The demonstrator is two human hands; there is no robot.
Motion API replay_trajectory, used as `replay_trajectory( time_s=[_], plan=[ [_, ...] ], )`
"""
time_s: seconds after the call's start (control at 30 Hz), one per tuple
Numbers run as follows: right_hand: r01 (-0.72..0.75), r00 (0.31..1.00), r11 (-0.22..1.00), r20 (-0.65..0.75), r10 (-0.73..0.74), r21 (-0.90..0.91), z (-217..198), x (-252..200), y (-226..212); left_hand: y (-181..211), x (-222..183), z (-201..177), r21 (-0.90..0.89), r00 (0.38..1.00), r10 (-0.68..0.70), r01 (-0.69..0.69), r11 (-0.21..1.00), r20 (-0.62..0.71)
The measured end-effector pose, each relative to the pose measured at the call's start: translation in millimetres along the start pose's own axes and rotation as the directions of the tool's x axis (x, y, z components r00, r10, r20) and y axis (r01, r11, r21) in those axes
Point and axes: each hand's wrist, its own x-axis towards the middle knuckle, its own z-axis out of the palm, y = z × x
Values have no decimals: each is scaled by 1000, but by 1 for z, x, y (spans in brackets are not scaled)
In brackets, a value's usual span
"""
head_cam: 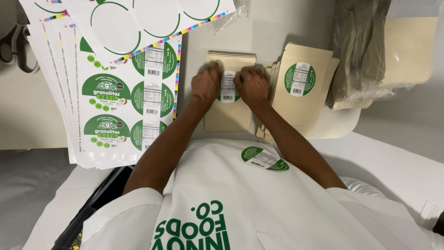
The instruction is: Peeling circular labels from a sheet and applying them to the center of small tan pouches.
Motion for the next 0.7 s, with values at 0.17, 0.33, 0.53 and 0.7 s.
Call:
replay_trajectory(
  time_s=[0.17,0.33,0.53,0.7],
  plan=[
    [104,991,993,-73,-108,-56,-18,-4,-24,-37,13,2,105,912,257,-235,966,-321],
    [378,866,888,239,-439,261,-26,-60,-40,-48,18,18,273,766,413,-314,909,-492],
    [111,926,840,252,-282,532,-71,-78,-30,-43,9,-24,125,771,404,-396,910,-493],
    [-728,670,234,597,441,644,-120,-70,-16,-32,-35,-98,-847,937,178,-348,401,-301]
  ],
)
